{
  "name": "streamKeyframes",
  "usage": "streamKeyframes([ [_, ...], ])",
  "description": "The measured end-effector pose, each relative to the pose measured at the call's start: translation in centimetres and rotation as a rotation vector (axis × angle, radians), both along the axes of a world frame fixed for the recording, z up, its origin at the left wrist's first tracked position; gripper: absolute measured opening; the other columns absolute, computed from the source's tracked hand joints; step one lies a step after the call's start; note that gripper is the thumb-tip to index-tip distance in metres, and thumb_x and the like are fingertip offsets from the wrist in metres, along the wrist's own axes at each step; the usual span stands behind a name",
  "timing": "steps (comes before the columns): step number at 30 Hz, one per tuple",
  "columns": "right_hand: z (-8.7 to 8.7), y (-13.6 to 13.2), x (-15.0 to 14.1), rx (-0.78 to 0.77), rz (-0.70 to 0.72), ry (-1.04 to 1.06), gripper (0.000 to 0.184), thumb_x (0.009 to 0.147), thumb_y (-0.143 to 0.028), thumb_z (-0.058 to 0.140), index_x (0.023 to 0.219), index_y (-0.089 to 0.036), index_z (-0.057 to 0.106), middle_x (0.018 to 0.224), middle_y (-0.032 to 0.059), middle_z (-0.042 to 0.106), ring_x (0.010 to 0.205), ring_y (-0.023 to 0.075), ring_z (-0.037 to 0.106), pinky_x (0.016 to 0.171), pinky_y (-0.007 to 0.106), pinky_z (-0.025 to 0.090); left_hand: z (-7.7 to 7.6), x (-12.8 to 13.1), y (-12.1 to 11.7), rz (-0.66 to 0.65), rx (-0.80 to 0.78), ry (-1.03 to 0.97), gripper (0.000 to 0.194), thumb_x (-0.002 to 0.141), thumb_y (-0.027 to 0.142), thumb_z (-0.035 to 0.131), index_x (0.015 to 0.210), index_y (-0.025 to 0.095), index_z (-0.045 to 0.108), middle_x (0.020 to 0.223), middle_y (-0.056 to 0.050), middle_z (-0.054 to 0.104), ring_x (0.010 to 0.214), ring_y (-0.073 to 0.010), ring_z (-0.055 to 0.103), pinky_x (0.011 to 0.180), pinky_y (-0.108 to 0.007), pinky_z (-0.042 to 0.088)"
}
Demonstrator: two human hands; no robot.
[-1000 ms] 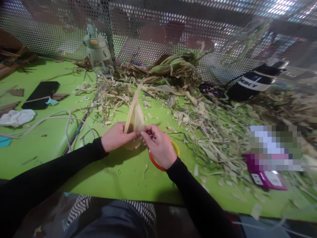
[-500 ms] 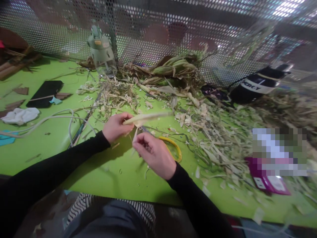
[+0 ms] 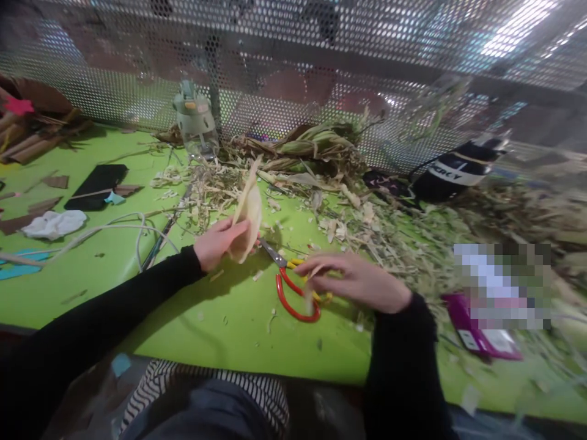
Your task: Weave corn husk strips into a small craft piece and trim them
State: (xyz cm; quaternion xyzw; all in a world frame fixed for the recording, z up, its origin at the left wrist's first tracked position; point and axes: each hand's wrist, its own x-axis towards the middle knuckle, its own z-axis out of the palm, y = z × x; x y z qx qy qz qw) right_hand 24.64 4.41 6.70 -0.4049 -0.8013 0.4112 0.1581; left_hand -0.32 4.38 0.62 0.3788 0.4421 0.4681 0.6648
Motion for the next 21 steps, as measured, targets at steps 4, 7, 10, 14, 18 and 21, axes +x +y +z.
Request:
streamKeyframes([
  [4, -1.7, -0.3, -3.4, 0.036, -0.110, -0.108, 0.033, 0.081, -0.051, 0.060, 0.092, -0.022, 0.070, 0.082, 0.0036, 0.069, 0.066, 0.0153, 0.061, 0.057, 0.029, 0.048, -0.1, 0.8, -0.8, 0.069, 0.020, 0.000, 0.021, 0.084, 0.025, 0.055, 0.102, 0.016, 0.057, 0.081, -0.002, 0.063, 0.065, -0.0103, 0.057, 0.062, -0.022, 0.046],
  [7, -3.4, -0.8, -6.6, 0.117, -0.319, -0.020, 0.036, 0.083, -0.054, 0.055, 0.089, -0.019, 0.062, 0.078, 0.0028, 0.065, 0.059, 0.0129, 0.056, 0.052, 0.026, 0.046, -0.4, 1.4, -1.3, 0.074, 0.004, 0.008, 0.021, 0.081, 0.026, 0.060, 0.098, 0.015, 0.058, 0.086, -0.002, 0.063, 0.070, -0.0104, 0.056, 0.063, -0.021, 0.045],
  [10, -4.8, -1.3, -8.3, 0.154, -0.286, 0.032, 0.032, 0.086, -0.049, 0.053, 0.076, -0.019, 0.057, 0.067, 0.0000, 0.059, 0.053, 0.0109, 0.050, 0.048, 0.024, 0.042, -0.3, 1.5, -1.5, 0.063, 0.054, -0.017, 0.014, 0.081, 0.025, 0.059, 0.091, 0.015, 0.057, 0.083, 0.000, 0.061, 0.072, -0.0098, 0.055, 0.067, -0.021, 0.045],
  [14, -5.2, -1.4, -7.9, -0.004, -0.197, 0.151, 0.031, 0.089, -0.047, 0.050, 0.076, -0.019, 0.055, 0.064, -0.0020, 0.056, 0.051, 0.0103, 0.052, 0.046, 0.023, 0.042, 0.4, 0.4, -1.0, 0.130, 0.076, -0.006, 0.017, 0.082, 0.033, 0.058, 0.079, 0.016, 0.056, 0.073, 0.003, 0.057, 0.062, -0.0072, 0.049, 0.058, -0.018, 0.040],
  [18, -4.7, -1.0, -6.8, 0.094, -0.253, 0.130, 0.029, 0.085, -0.046, 0.056, 0.074, -0.019, 0.058, 0.063, -0.0020, 0.056, 0.055, 0.0113, 0.052, 0.051, 0.024, 0.041, 1.3, -1.2, -0.4, 0.077, 0.039, 0.044, 0.025, 0.085, 0.036, 0.055, 0.071, 0.015, 0.059, 0.068, 0.002, 0.055, 0.055, -0.0054, 0.044, 0.050, -0.017, 0.034],
  [21, -4.5, -0.9, -6.5, 0.184, -0.269, 0.082, 0.028, 0.085, -0.045, 0.056, 0.074, -0.019, 0.060, 0.066, -0.0005, 0.059, 0.059, 0.0128, 0.053, 0.055, 0.025, 0.041, 1.6, -1.8, -0.1, -0.023, 0.036, 0.063, 0.026, 0.088, 0.031, 0.052, 0.070, 0.013, 0.058, 0.067, 0.001, 0.054, 0.050, -0.0040, 0.046, 0.045, -0.017, 0.033],
])
